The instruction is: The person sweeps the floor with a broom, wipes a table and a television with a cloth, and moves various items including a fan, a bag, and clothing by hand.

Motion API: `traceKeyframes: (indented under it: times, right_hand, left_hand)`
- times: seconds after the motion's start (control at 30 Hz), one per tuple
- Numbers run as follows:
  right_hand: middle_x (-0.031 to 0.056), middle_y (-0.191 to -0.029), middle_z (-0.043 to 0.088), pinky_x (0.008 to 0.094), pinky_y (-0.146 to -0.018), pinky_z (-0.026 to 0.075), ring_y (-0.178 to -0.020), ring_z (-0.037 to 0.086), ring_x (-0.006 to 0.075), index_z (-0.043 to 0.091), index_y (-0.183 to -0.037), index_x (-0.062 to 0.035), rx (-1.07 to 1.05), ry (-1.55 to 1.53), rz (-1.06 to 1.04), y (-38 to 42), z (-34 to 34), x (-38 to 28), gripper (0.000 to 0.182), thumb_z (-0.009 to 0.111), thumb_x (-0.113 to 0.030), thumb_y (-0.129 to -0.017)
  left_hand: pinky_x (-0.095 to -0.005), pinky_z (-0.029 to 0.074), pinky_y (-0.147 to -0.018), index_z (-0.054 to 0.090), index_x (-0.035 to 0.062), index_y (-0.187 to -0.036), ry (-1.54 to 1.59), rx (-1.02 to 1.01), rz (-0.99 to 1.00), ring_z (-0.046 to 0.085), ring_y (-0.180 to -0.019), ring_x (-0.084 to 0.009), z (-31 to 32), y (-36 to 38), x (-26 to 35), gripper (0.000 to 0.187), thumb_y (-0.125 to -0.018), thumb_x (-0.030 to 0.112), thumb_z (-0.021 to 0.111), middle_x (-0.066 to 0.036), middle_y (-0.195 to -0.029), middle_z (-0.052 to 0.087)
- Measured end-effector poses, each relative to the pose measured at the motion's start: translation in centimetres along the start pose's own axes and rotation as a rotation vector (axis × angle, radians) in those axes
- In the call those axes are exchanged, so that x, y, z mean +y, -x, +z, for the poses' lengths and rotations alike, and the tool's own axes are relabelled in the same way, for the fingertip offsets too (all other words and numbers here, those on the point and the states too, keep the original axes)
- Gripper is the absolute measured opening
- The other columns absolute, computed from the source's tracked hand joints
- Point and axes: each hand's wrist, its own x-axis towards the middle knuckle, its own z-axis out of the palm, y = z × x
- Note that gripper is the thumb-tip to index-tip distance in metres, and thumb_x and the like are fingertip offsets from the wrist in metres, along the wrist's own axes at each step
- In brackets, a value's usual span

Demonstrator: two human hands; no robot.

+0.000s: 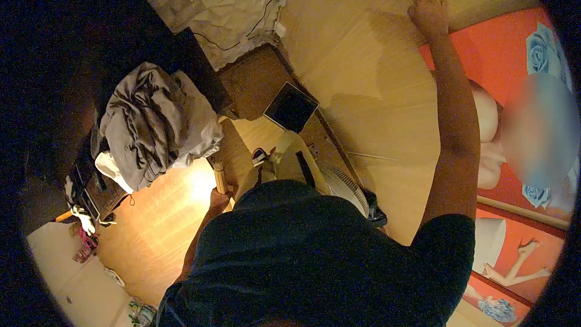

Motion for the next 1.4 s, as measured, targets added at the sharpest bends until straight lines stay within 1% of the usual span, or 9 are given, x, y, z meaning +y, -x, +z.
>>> traceKeyframes:
  times: [0.33, 0.43, 0.5, 0.67, 0.83, 0.87, 0.9, 1.2, 1.4]
  right_hand:
    - [0.0064, -0.133, 0.021, 0.0463, -0.097, 0.02, -0.122, 0.021, 0.0283, 0.039, -0.118, -0.0132, 0.032, -0.046, 0.014, 0.5, -1.9, -1.1, 0.05, 0.053, -0.015, -0.069]
    - [0.0214, -0.131, 0.02, 0.0437, -0.099, 0.016, -0.122, 0.017, 0.0336, 0.039, -0.115, 0.0021, -0.059, -0.173, 0.002, 0.6, -4.9, -1.6, 0.053, 0.056, -0.014, -0.067]
    - [0.0177, -0.135, 0.009, 0.0464, -0.1, 0.009, -0.124, 0.007, 0.0343, 0.037, -0.117, 0.0006, -0.142, -0.191, 0.049, 0.2, -4.0, -1.4, 0.056, 0.057, -0.012, -0.066]
    - [0.0171, -0.135, 0.011, 0.0453, -0.1, 0.01, -0.124, 0.008, 0.034, 0.036, -0.119, 0.0003, -0.149, -0.27, 0.081, 0.4, -5.4, -1.9, 0.057, 0.055, -0.01, -0.066]
    - [0.0148, -0.136, 0.008, 0.0452, -0.101, 0.006, -0.125, 0.004, 0.033, 0.036, -0.12, -0.0021, -0.087, -0.196, 0.045, 0.4, -3.1, -1.4, 0.057, 0.055, -0.011, -0.067]
    - [0.0104, -0.135, 0.014, 0.0456, -0.099, 0.012, -0.124, 0.011, 0.0305, 0.037, -0.119, -0.0079, -0.003, -0.176, 0.034, 0.5, -2.0, -1.2, 0.054, 0.053, -0.012, -0.068]
    - [0.006, -0.133, 0.021, 0.046, -0.097, 0.019, -0.122, 0.019, 0.028, 0.038, -0.119, -0.0138, 0.082, -0.154, 0.023, 0.6, -0.9, -1.1, 0.051, 0.052, -0.013, -0.069]
    - [0.003, -0.134, 0.019, 0.0486, -0.098, 0.016, -0.124, 0.015, 0.0286, 0.038, -0.12, -0.0155, 0.074, -0.184, 0.1, 0.6, -0.8, -2.0, 0.054, 0.049, -0.008, -0.067]
    - [0.0022, -0.136, 0.015, 0.0487, -0.099, 0.013, -0.125, 0.01, 0.0291, 0.038, -0.12, -0.0164, -0.088, -0.123, 0.144, 0.2, -2.9, -2.8, 0.056, 0.049, -0.008, -0.066]
  left_hand:
    - [-0.0296, 0.046, -0.056, 0.054, -0.0009, -0.075, 0.128, -0.117, 0.027, 0.056, -0.06, -0.0201, 1.0, -3.1, -3.3, 0.027, -0.056, 0.016, 0.062, -0.01, -0.066, 0.057]
    - [-0.0294, 0.046, -0.056, 0.055, -0.0006, -0.074, 0.183, -0.117, 0.054, 0.056, -0.06, -0.0197, 1.1, -2.9, -1.9, 0.026, -0.056, 0.015, 0.063, -0.01, -0.066, 0.057]
    - [-0.0295, 0.046, -0.056, 0.055, -0.0006, -0.074, 0.147, -0.113, 0.038, 0.057, -0.061, -0.0196, 0.6, -2.6, -1.3, 0.025, -0.056, 0.015, 0.063, -0.01, -0.066, 0.057]
    - [-0.029, 0.045, -0.056, 0.055, -0.0003, -0.075, 0.028, -0.099, -0.053, 0.056, -0.06, -0.0185, -0.9, -0.4, 3.5, 0.024, -0.057, 0.015, 0.063, -0.009, -0.065, 0.057]
    - [-0.0288, 0.045, -0.055, 0.055, -0.0008, -0.073, 0.186, -0.166, -0.035, 0.055, -0.058, -0.0179, 0.0, -3.2, -2.9, 0.025, -0.059, 0.017, 0.064, -0.009, -0.064, 0.057]
    - [-0.0288, 0.045, -0.054, 0.054, -0.0011, -0.073, 0.281, -0.238, -0.026, 0.055, -0.057, -0.0177, -0.1, -3.3, -3.0, 0.026, -0.06, 0.018, 0.064, -0.009, -0.063, 0.057]
    - [-0.0289, 0.045, -0.052, 0.054, -0.0013, -0.072, 0.181, -0.12, -0.022, 0.054, -0.055, -0.0171, 0.5, -3.2, -3.0, 0.027, -0.06, 0.021, 0.065, -0.008, -0.062, 0.056]
    - [-0.0272, 0.044, -0.055, 0.055, -0.0013, -0.07, 0.201, 0.012, -0.078, 0.055, -0.06, -0.016, -2.1, 1.1, 5.9, 0.018, -0.062, 0.014, 0.062, -0.007, -0.063, 0.056]
    - [-0.0268, 0.041, -0.052, 0.057, -0.0001, -0.073, 0.285, 0.116, -0.092, 0.05, -0.055, -0.0137, -2.5, -0.6, 1.9, 0.016, -0.06, 0.008, 0.061, -0.003, -0.06, 0.053]
